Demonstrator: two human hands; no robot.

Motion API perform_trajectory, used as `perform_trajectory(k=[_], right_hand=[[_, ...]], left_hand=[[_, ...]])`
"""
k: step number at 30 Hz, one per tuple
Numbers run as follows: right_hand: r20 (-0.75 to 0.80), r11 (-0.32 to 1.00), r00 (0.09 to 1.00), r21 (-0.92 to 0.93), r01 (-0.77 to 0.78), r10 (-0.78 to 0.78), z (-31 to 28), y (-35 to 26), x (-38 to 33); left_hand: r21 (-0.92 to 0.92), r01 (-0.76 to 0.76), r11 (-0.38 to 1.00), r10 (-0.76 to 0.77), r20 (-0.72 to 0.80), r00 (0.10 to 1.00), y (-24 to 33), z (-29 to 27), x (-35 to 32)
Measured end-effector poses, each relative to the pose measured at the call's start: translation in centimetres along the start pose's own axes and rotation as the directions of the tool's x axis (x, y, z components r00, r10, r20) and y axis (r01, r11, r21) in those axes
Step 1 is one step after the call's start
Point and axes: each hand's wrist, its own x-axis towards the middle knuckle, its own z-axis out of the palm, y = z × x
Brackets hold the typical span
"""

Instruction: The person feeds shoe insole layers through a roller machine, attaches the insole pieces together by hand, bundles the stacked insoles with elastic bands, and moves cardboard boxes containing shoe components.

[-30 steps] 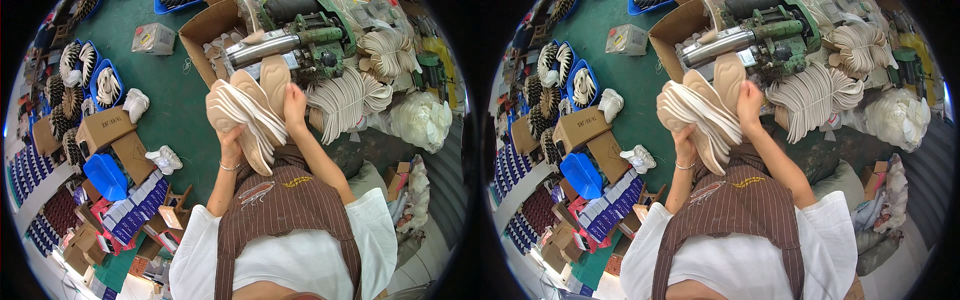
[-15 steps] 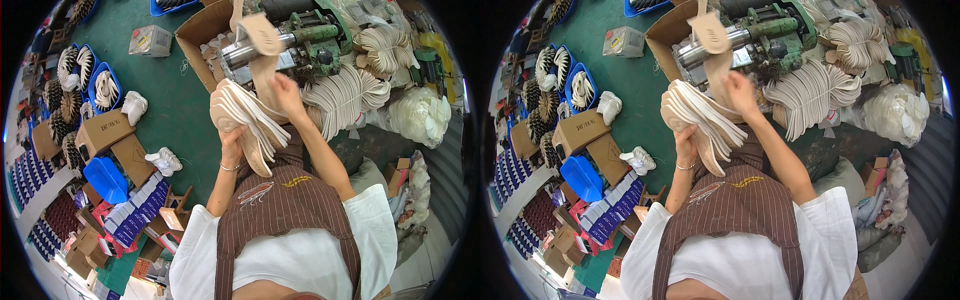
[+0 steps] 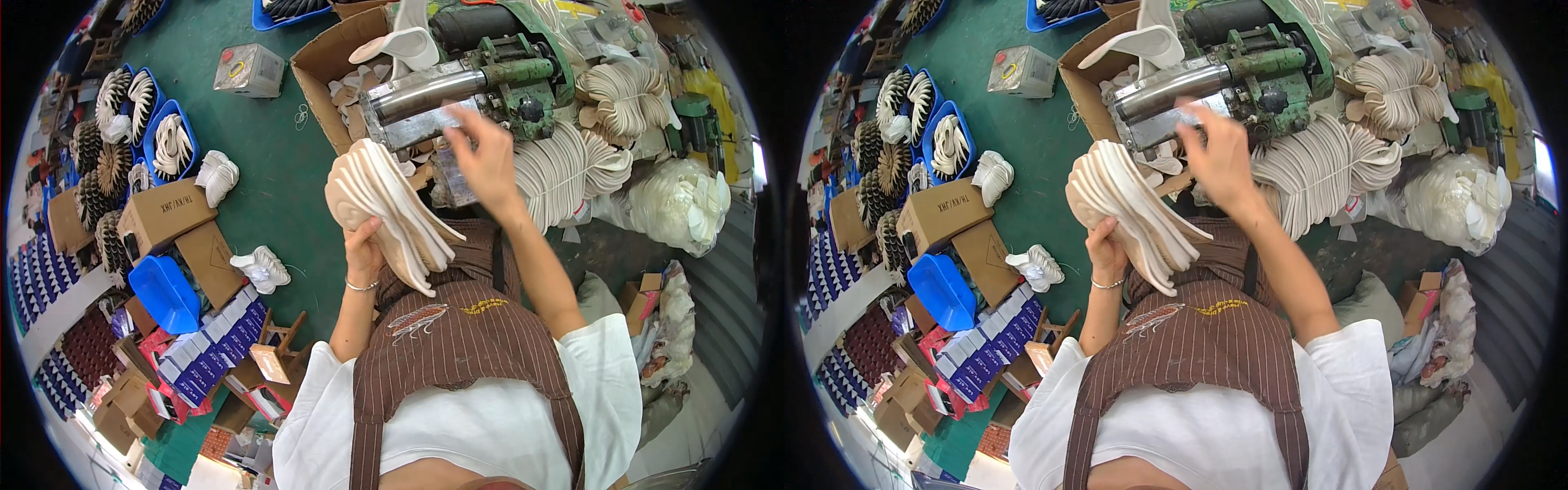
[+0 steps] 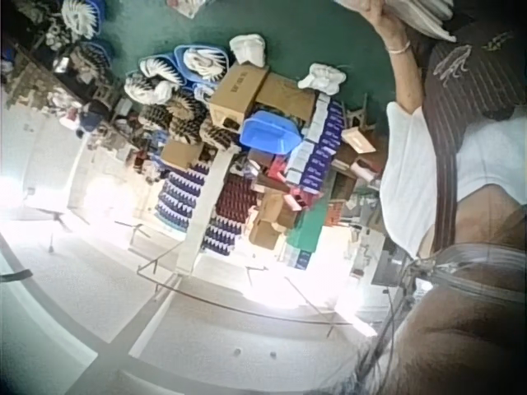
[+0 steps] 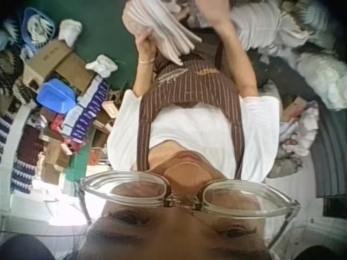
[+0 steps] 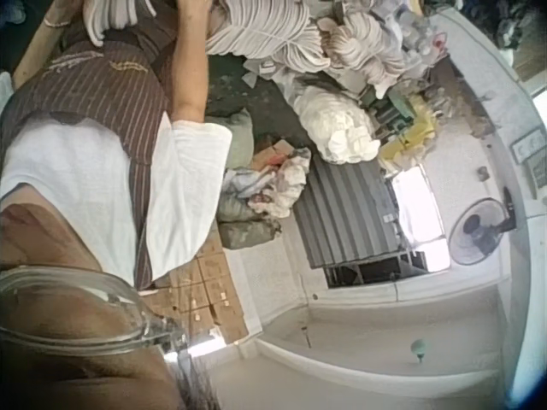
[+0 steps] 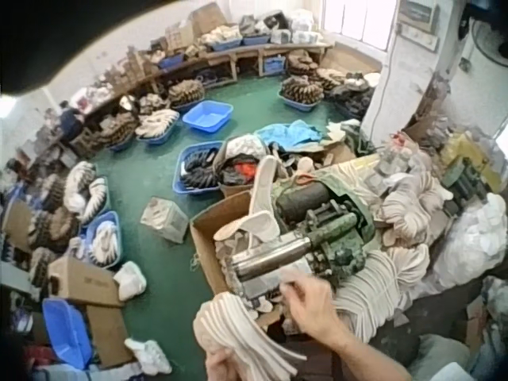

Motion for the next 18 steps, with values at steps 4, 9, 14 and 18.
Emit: perform_trajectory(k=[4,9,14,18], right_hand=[[-0.046,0.887,0.96,-0.397,0.236,-0.276,0.8,4.4,10.5],[0.299,0.931,0.908,-0.303,-0.202,0.294,3.9,6.6,19.1],[0.531,0.885,0.709,-0.287,-0.366,0.465,5.5,7.3,22.5],[0.717,0.859,0.537,-0.173,-0.481,0.445,7.1,5.5,22.6]], left_hand=[[-0.099,-0.004,0.995,0.004,0.001,1.0,0.8,-0.4,0.5],[-0.17,-0.078,0.982,0.067,-0.072,0.995,1.1,-2.2,-0.2],[-0.171,-0.131,0.977,0.093,-0.209,0.973,1.6,-4.5,-1.3],[-0.178,-0.204,0.963,0.137,-0.328,0.935,2.4,-6.5,-2.2]])
